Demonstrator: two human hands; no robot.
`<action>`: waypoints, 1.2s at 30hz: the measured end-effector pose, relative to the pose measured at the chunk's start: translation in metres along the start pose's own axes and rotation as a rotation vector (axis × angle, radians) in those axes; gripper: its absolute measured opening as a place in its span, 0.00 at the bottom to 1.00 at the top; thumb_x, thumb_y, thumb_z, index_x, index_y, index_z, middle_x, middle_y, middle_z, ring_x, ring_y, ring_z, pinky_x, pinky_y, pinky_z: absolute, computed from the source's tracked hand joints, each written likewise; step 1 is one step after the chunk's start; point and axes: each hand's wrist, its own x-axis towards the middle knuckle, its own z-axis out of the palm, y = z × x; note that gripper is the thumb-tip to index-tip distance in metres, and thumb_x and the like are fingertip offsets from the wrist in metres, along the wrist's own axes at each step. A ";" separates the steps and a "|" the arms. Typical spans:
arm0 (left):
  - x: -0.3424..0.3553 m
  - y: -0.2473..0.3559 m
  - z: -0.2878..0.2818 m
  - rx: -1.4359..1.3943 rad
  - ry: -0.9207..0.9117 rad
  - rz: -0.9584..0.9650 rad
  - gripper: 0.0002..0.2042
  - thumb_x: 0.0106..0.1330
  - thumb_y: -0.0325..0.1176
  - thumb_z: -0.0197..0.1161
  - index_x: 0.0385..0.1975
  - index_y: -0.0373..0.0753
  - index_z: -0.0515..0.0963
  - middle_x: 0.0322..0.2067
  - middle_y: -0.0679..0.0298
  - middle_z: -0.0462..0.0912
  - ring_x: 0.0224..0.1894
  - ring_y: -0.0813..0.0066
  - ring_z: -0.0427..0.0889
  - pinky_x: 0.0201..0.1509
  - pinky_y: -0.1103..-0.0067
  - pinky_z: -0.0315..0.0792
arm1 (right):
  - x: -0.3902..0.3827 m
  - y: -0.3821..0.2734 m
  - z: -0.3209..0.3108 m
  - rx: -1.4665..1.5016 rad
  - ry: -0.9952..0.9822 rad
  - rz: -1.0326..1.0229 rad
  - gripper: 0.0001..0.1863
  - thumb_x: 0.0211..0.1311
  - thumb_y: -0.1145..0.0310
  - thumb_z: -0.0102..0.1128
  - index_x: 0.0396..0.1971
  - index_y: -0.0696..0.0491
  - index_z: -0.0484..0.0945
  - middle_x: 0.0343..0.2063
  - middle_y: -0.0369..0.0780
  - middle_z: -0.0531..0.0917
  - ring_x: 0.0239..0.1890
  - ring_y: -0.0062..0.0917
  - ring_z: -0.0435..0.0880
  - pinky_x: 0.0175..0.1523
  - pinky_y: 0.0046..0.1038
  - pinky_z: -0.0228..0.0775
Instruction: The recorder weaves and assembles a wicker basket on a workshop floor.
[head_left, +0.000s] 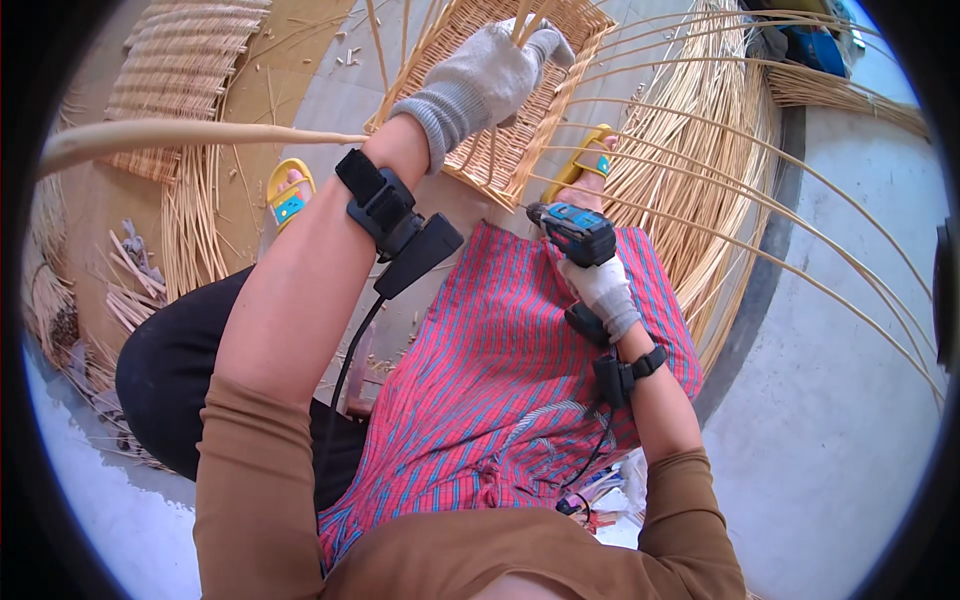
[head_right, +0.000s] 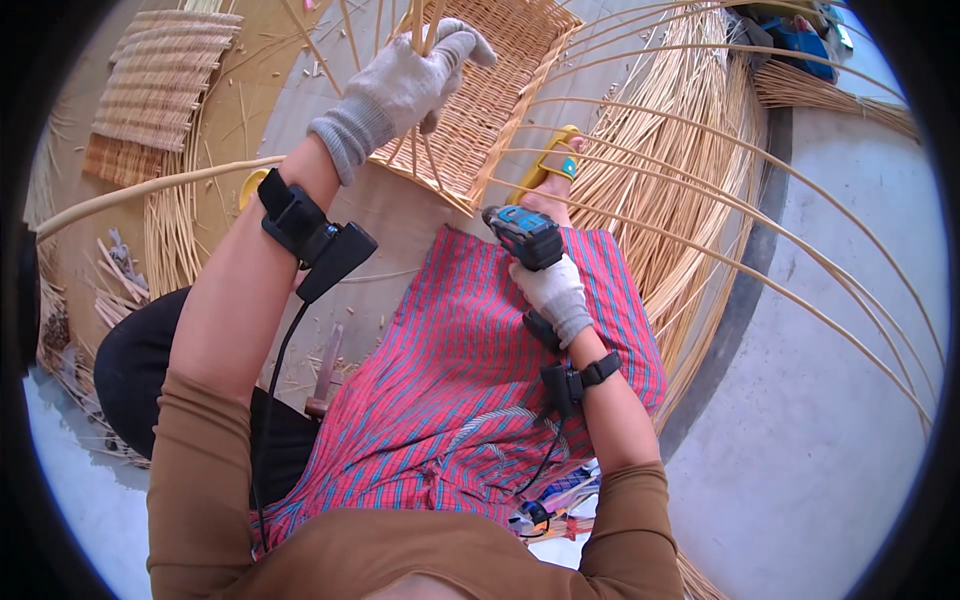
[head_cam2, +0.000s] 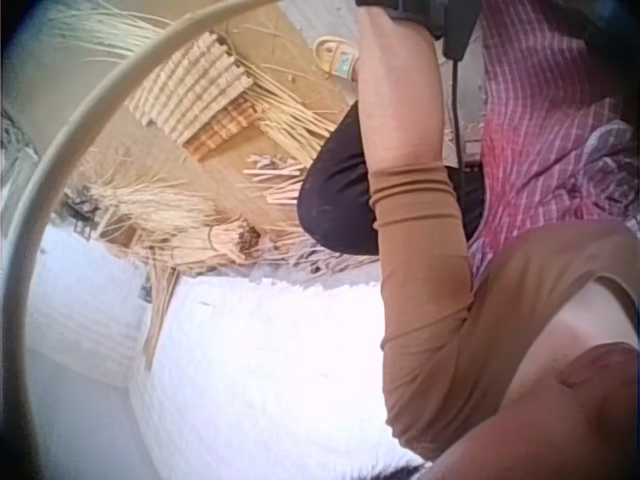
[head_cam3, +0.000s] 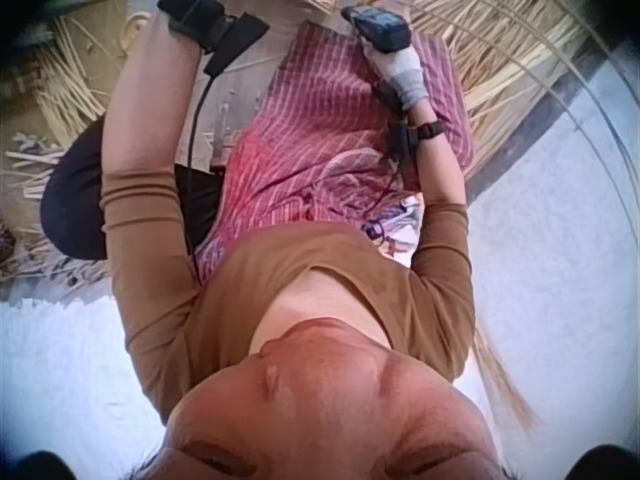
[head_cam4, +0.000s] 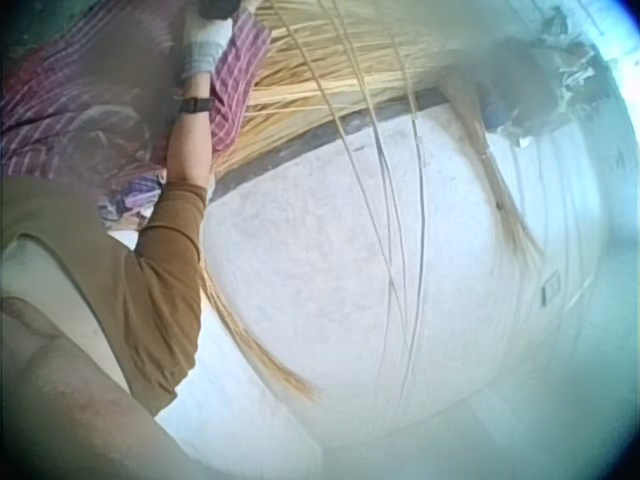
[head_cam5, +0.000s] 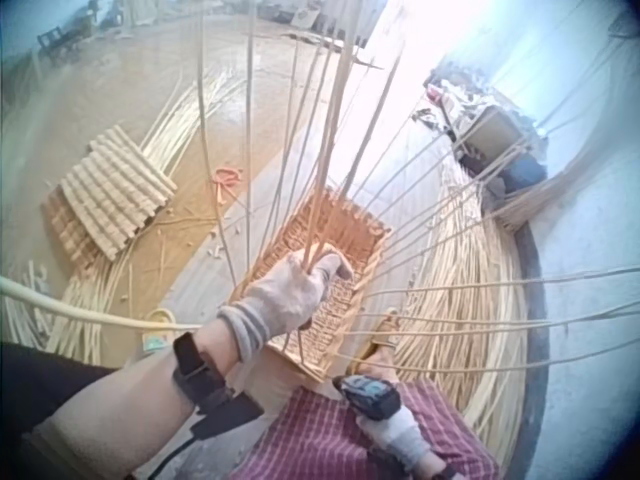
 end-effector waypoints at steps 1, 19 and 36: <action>0.000 -0.001 0.000 0.021 0.007 0.005 0.15 0.80 0.45 0.47 0.45 0.45 0.80 0.18 0.72 0.67 0.14 0.83 0.71 0.17 0.81 0.70 | 0.000 0.001 0.000 -0.002 -0.002 0.000 0.08 0.57 0.66 0.69 0.35 0.53 0.84 0.23 0.36 0.85 0.26 0.21 0.84 0.34 0.28 0.75; 0.005 -0.001 -0.003 0.174 -0.010 0.147 0.13 0.77 0.34 0.45 0.45 0.41 0.79 0.44 0.52 0.84 0.45 0.55 0.84 0.52 0.68 0.77 | 0.005 -0.003 -0.004 -0.017 -0.064 0.097 0.14 0.57 0.64 0.68 0.43 0.52 0.82 0.25 0.39 0.85 0.26 0.26 0.86 0.34 0.32 0.77; 0.017 -0.020 -0.011 0.525 0.026 0.378 0.12 0.70 0.24 0.51 0.50 0.41 0.76 0.42 0.55 0.81 0.39 0.60 0.85 0.45 0.71 0.79 | 0.003 -0.015 0.000 -0.225 0.007 -0.099 0.15 0.58 0.60 0.64 0.43 0.50 0.83 0.34 0.47 0.87 0.42 0.43 0.87 0.46 0.39 0.78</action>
